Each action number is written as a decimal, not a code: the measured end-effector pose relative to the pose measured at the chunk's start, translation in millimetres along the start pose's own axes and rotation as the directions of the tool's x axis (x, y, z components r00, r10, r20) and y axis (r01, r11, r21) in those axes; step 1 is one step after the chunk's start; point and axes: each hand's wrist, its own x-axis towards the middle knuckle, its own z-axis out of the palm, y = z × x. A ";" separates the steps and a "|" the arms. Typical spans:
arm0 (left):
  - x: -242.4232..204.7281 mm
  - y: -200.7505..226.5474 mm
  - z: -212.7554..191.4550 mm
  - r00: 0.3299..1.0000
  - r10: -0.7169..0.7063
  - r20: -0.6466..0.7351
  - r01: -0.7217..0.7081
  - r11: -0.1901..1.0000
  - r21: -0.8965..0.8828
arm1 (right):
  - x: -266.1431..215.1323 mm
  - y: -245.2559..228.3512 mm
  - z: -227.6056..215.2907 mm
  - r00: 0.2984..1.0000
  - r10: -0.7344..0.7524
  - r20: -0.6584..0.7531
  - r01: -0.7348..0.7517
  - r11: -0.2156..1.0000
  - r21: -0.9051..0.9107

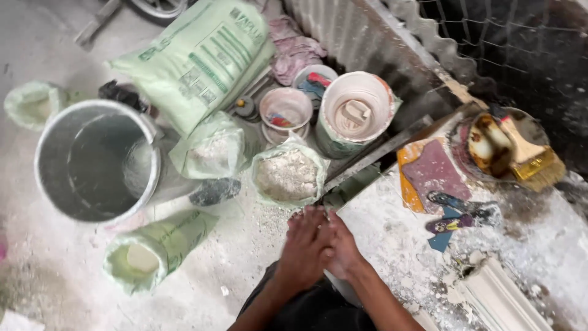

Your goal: The person measures a long piece of white molding using a yellow tape measure. They then move around the workspace, handling a bucket and a plastic bottle before returning to the molding.

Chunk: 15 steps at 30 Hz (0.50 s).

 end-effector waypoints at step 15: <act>11.0 -338.6 -54.0 0.886 -0.463 -0.033 0.459 0.862 0.214 | 109.7 -0.1 -74.5 0.756 -0.603 -0.255 -0.078 0.303 -0.950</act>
